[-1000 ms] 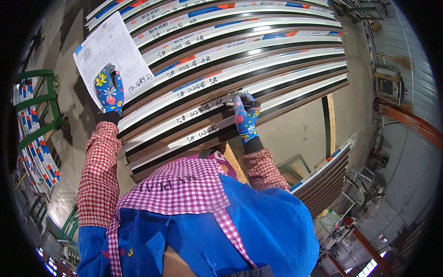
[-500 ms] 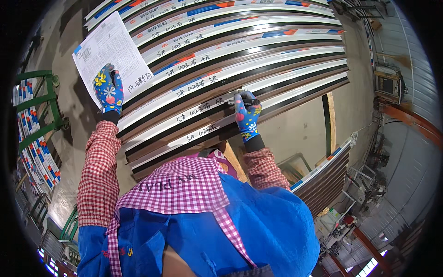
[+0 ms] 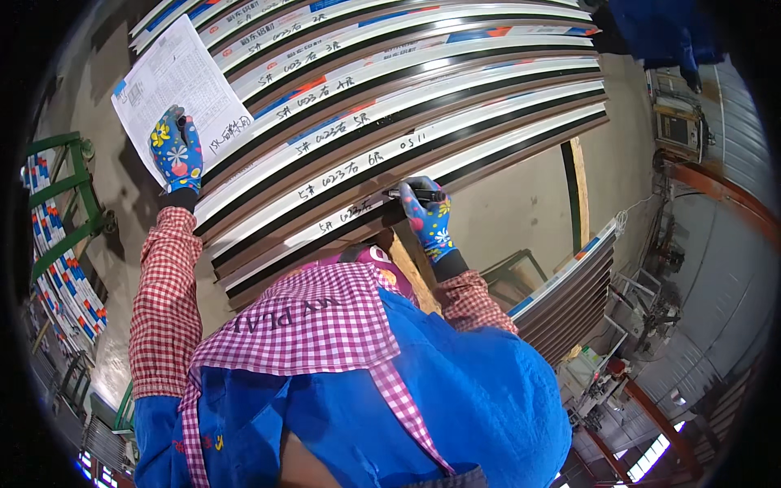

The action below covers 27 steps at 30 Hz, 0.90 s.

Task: Labeling and marking stacked metal profiles using a marker and a checklist.

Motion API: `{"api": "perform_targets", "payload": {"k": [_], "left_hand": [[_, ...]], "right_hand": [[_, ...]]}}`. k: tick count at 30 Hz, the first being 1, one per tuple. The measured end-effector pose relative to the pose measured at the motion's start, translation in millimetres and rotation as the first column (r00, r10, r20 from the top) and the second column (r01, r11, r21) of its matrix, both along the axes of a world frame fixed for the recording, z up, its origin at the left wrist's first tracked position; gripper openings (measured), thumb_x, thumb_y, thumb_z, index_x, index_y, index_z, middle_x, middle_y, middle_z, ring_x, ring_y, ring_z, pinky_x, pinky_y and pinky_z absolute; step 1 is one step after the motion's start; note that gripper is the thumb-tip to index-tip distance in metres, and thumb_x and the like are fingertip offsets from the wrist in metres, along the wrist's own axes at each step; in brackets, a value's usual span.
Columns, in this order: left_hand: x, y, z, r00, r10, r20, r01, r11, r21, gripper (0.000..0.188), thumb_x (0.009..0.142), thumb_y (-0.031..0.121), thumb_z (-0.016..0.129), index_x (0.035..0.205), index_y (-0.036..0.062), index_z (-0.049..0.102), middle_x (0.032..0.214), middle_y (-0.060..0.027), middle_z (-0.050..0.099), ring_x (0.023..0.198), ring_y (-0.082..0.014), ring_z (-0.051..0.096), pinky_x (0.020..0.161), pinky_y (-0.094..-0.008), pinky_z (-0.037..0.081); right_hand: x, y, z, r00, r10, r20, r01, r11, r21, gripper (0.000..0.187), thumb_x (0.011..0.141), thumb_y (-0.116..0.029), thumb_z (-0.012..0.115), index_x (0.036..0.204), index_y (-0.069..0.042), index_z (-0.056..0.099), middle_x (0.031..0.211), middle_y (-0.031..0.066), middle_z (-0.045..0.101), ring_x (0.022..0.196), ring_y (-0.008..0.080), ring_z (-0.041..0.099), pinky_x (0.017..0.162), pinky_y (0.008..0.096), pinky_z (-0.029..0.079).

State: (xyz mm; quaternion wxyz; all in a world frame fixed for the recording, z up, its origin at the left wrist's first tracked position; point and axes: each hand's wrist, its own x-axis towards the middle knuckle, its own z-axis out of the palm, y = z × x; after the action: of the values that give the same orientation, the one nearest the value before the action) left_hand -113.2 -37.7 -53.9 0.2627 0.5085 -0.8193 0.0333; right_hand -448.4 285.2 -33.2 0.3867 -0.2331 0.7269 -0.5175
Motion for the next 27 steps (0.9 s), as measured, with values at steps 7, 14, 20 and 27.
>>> {"api": "perform_targets", "payload": {"k": [7,14,20,27], "left_hand": [[-0.1,1.6,0.1,1.0,0.009,-0.004,-0.008,1.0,0.03,0.026,0.094,0.022,0.06,0.115,0.0056,0.064,0.112,-0.0113,0.068,0.105,-0.0309,0.063,0.095,-0.0416,0.044],[0.1,0.3,0.0,1.0,0.017,0.002,-0.017,0.999,0.041,0.029,0.094,0.022,0.06,0.118,0.0056,0.063,0.111,-0.011,0.068,0.104,-0.0307,0.062,0.094,-0.0423,0.044],[1.0,1.2,-1.1,1.0,0.02,-0.016,-0.019,0.998,0.066,0.029,0.094,0.021,0.06,0.118,0.0055,0.063,0.112,-0.0106,0.068,0.104,-0.0304,0.062,0.095,-0.0421,0.044],[0.5,2.0,-0.4,1.0,0.002,0.02,-0.002,1.0,0.01,0.029,0.094,0.021,0.061,0.118,0.0055,0.063,0.113,-0.0105,0.068,0.106,-0.0304,0.062,0.096,-0.042,0.044]], "right_hand": [[-10.4,7.4,-8.9,0.998,0.002,-0.057,-0.008,0.996,-0.093,0.015,0.092,-0.018,0.069,0.09,-0.003,0.066,0.078,-0.003,0.062,0.07,0.004,0.055,0.063,0.0222,0.045],[-4.7,-1.8,-2.2,0.992,-0.127,-0.016,0.126,0.99,-0.056,0.014,0.092,-0.018,0.069,0.09,-0.004,0.065,0.073,-0.0034,0.06,0.065,0.0039,0.053,0.059,0.022,0.044],[-8.3,0.0,-4.5,0.991,-0.1,-0.087,0.095,0.994,-0.058,0.013,0.092,-0.016,0.069,0.09,-0.004,0.065,0.073,-0.0038,0.06,0.065,0.004,0.053,0.058,0.0221,0.043],[-15.2,2.3,-12.0,0.989,-0.085,-0.121,0.07,0.989,-0.127,0.027,0.09,-0.029,0.069,0.084,-0.004,0.063,0.073,-0.0039,0.058,0.065,0.0042,0.05,0.059,0.0231,0.041]]}}
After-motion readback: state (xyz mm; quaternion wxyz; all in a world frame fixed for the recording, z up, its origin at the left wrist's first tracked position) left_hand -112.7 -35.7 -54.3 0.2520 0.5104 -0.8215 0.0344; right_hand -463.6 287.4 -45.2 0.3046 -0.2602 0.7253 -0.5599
